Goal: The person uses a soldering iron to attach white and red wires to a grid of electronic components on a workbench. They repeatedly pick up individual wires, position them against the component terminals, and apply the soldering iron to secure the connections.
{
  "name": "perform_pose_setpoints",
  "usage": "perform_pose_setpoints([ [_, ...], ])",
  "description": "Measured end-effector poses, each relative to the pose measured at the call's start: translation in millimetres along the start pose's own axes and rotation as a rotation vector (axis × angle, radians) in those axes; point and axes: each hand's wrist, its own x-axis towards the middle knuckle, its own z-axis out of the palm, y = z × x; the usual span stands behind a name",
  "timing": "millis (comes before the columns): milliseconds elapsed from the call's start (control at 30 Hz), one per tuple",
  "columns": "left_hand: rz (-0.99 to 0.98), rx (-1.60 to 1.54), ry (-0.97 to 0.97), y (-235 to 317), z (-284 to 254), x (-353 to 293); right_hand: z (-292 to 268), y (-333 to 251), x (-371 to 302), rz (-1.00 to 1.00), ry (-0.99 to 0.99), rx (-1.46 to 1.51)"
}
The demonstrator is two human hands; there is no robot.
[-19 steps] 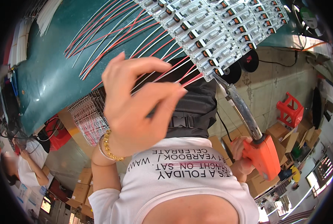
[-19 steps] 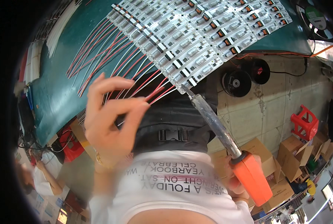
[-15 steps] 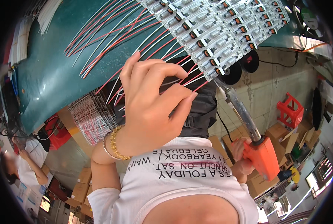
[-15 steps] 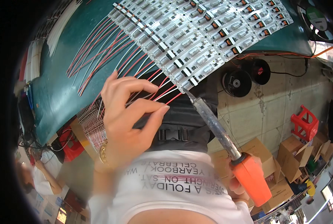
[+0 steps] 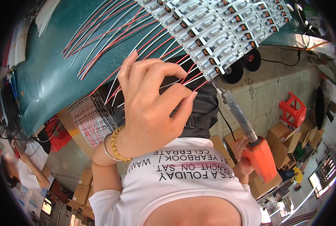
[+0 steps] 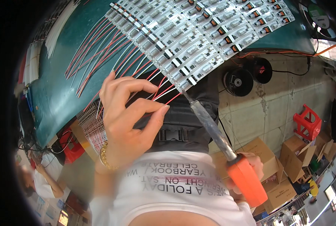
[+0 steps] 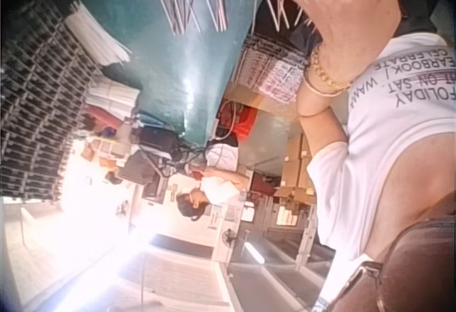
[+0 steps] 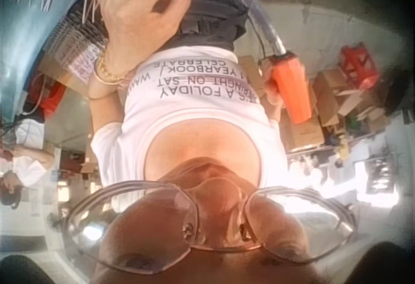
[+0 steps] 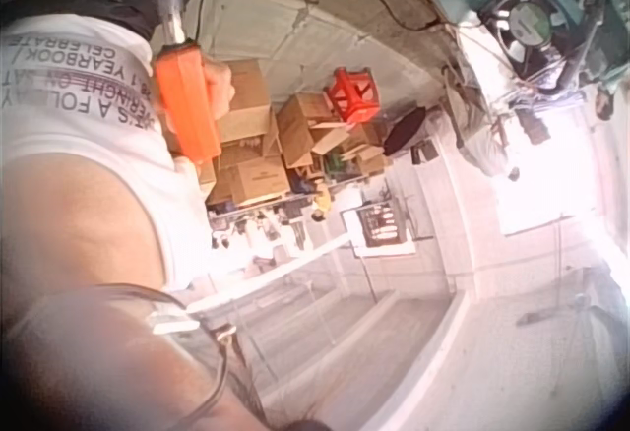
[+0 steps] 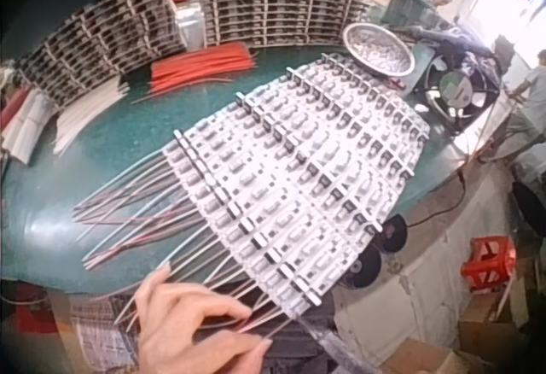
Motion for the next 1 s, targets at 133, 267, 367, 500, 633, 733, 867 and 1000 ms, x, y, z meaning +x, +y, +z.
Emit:
perform_pose_setpoints([
  [133, -0.005, -0.005, -0.002, -1.4, -0.7, -0.4, -5.3, -6.7, 3.5, 0.003, -0.015, -0.01],
  [267, 0.019, -0.016, -0.016, -0.4, 2.0, 3.7, -1.0, -7.3, 12.3, -0.058, -0.059, 0.168],
  [367, -0.016, 0.005, 0.007, -2.8, -3.5, -1.3, -18.7, 19.9, 39.4, -0.276, -0.286, 0.2],
  [500, 0.001, 0.015, 0.01, -1.5, -1.1, -0.5, -6.9, 13.7, 70.7, -0.416, -0.429, 0.385],
  [633, 0.091, 0.22, 0.091, -12.6, -45.5, 20.4, 17.1, -17.2, 104.8, -0.502, -0.272, 0.315],
  [733, 0.191, 0.483, 0.2, -71.5, -71.7, 81.0, 40.1, -26.0, 128.6, -0.526, -0.212, 0.301],
  [867, 0.308, 0.571, 0.167, -140.8, -64.2, 174.7, 53.4, -25.0, 150.9, -0.52, -0.162, 0.303],
  [1000, 0.409, 0.666, 0.175, -157.0, -34.4, 227.2, 59.2, -23.7, 166.9, -0.493, -0.134, 0.302],
])
